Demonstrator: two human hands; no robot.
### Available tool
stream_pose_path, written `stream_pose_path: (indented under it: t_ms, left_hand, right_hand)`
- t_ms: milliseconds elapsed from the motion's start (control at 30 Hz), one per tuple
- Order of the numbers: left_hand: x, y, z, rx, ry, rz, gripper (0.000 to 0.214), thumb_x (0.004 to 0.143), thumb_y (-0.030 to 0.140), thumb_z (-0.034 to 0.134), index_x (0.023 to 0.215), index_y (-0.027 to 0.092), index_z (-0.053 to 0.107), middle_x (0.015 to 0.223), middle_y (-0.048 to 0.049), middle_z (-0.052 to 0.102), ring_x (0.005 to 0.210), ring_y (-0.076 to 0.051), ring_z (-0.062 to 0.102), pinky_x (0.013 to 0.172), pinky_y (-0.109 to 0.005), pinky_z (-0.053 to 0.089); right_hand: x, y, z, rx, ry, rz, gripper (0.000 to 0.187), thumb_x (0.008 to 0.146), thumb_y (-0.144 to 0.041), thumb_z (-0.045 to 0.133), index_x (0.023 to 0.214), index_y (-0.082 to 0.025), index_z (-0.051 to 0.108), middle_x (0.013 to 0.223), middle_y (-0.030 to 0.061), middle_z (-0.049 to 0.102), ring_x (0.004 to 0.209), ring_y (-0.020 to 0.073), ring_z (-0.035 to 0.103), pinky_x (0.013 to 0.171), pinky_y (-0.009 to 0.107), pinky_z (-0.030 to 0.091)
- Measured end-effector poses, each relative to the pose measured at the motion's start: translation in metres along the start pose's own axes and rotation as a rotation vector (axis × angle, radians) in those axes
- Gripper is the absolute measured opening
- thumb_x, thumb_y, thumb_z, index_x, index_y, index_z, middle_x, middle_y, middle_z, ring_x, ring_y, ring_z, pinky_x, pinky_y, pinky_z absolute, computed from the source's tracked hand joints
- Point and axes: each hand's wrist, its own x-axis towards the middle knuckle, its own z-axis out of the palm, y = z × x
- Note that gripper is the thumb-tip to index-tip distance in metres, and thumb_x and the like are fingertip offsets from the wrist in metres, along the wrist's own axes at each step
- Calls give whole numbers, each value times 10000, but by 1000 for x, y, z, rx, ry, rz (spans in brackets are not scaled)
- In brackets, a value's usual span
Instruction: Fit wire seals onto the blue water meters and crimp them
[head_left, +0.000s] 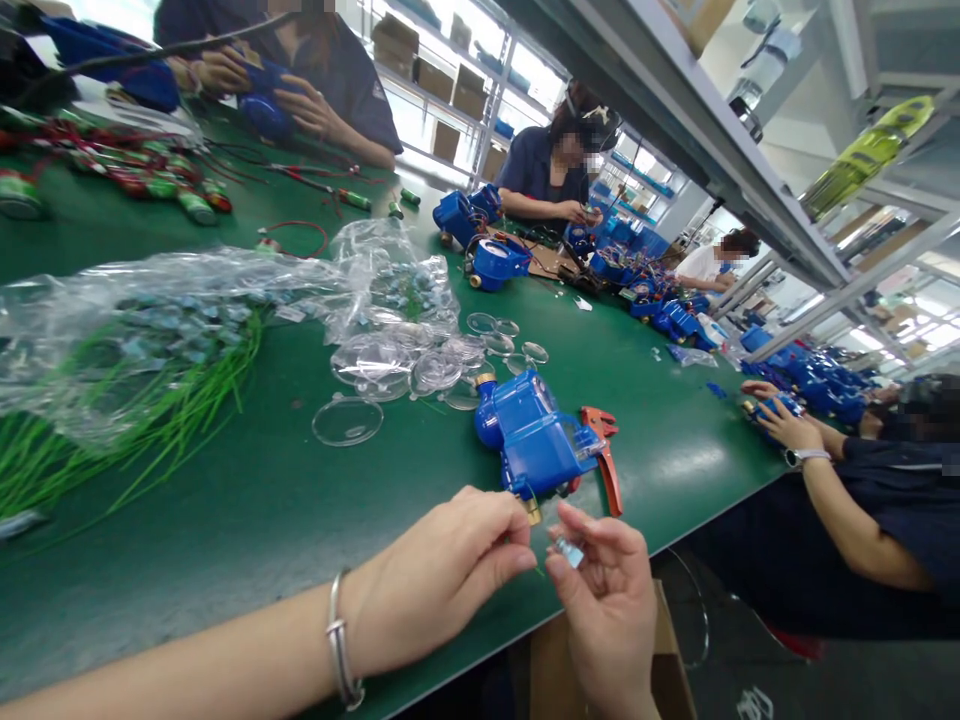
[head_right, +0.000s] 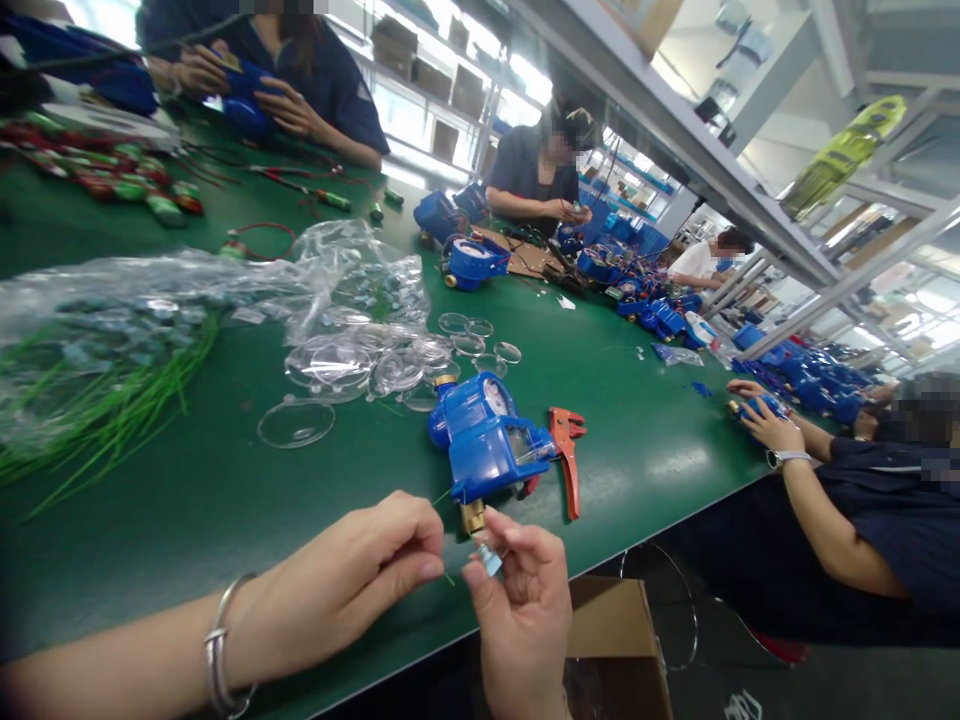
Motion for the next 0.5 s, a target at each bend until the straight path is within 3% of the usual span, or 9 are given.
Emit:
stream_pose_path:
  t_ms: [200,333,500]
  left_hand:
    - [-2,-6,10,71,159,42,125,912,228,417,805,201,477,745,19,520,734,-157,494,637,-251,343]
    - [-3,-5,12,106,153,78,127,919,229,406,812,197,468,753,15,519,707,-152,490,652,-258,353]
    - [-2,-4,9,132,146,86,128,915,215,398,802,195,457,747,8,526,700,-154,494,672,-270,362]
  right_hand:
    - [-4,6,6,-51,-32,-159,271,796,-73,602,1006,-227,526,1039,32,591,906,145,645,788,279,561]
    - [-9,8,10,-88,-9,-176,364,802,-90,613,1109,-233,479,1032,48,619,918,163,649,764,293,580]
    - [-10,7,13,-107,6,-180,355,802,-105,621,1106,-226,482,1029,58,629,910,180,655,748,314,591]
